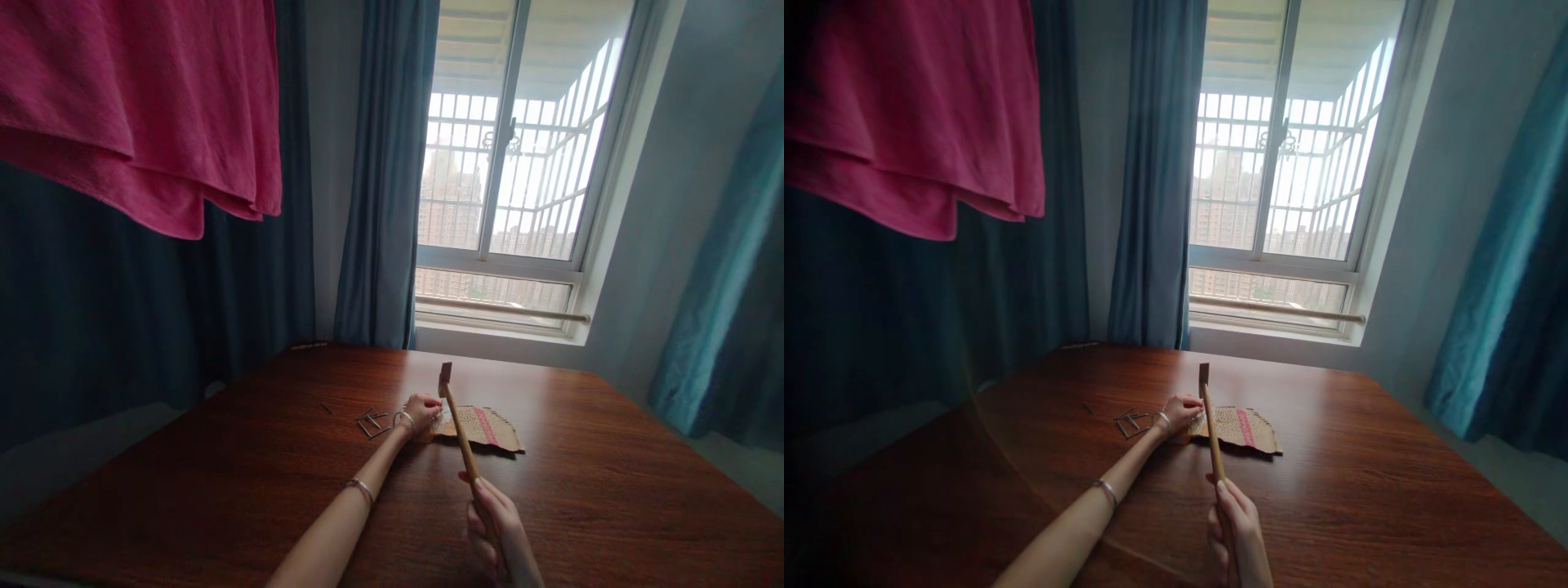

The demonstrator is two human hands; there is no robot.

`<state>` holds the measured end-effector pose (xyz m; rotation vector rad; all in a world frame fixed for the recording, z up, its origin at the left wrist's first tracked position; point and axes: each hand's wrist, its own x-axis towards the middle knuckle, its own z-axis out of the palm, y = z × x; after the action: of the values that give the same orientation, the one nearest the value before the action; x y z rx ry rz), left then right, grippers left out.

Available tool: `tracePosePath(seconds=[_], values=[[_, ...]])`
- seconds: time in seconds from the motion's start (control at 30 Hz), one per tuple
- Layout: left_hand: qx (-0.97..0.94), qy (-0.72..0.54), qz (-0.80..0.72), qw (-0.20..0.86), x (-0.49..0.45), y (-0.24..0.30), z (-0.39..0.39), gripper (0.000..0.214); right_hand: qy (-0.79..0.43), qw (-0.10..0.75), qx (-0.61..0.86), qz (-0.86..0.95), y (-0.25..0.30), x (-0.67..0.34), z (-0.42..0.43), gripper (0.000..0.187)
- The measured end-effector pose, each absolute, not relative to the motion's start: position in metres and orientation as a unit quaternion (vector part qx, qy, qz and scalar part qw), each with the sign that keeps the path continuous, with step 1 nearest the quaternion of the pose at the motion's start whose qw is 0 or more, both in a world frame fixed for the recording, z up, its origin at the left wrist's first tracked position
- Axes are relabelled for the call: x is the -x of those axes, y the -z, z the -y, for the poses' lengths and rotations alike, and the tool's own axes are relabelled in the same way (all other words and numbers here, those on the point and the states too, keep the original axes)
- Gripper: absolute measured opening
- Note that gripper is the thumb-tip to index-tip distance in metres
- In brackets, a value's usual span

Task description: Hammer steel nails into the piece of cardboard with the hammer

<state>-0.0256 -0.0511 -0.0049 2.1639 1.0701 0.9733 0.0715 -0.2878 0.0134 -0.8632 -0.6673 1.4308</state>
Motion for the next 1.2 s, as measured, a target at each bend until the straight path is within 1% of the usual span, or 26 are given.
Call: tracePosePath(seconds=[0.17, 0.43, 0.67, 0.93, 1.1, 1.2], values=[[-0.804, -0.364, -0.391, 0.261, 0.0262, 0.0077, 0.0482, 0.024, -0.623, 0.616, 0.39, 0.283, -0.0173, -0.0701, 0.2904, 0.046], [-0.801, -0.36, -0.391, 0.274, 0.0268, 0.0085, 0.0474, 0.023, -0.613, 0.631, 0.384, 0.279, -0.0181, -0.0694, 0.2897, 0.042], [-0.799, -0.357, -0.399, 0.274, 0.0259, 0.0045, 0.0512, 0.023, -0.628, 0.618, 0.38, 0.283, -0.014, -0.0719, 0.2896, 0.042], [-0.792, -0.368, -0.396, 0.285, 0.0249, 0.0064, 0.05, 0.023, -0.626, 0.619, 0.387, 0.274, -0.0129, -0.0721, 0.2872, 0.044], [-0.789, -0.362, -0.399, 0.295, 0.0242, 0.0045, 0.0501, 0.022, -0.625, 0.612, 0.391, 0.286, -0.0116, -0.0735, 0.2872, 0.048], [-0.792, -0.361, -0.398, 0.29, 0.0236, 0.0057, 0.0495, 0.022, -0.626, 0.607, 0.392, 0.293, -0.0125, -0.0738, 0.2885, 0.046]])
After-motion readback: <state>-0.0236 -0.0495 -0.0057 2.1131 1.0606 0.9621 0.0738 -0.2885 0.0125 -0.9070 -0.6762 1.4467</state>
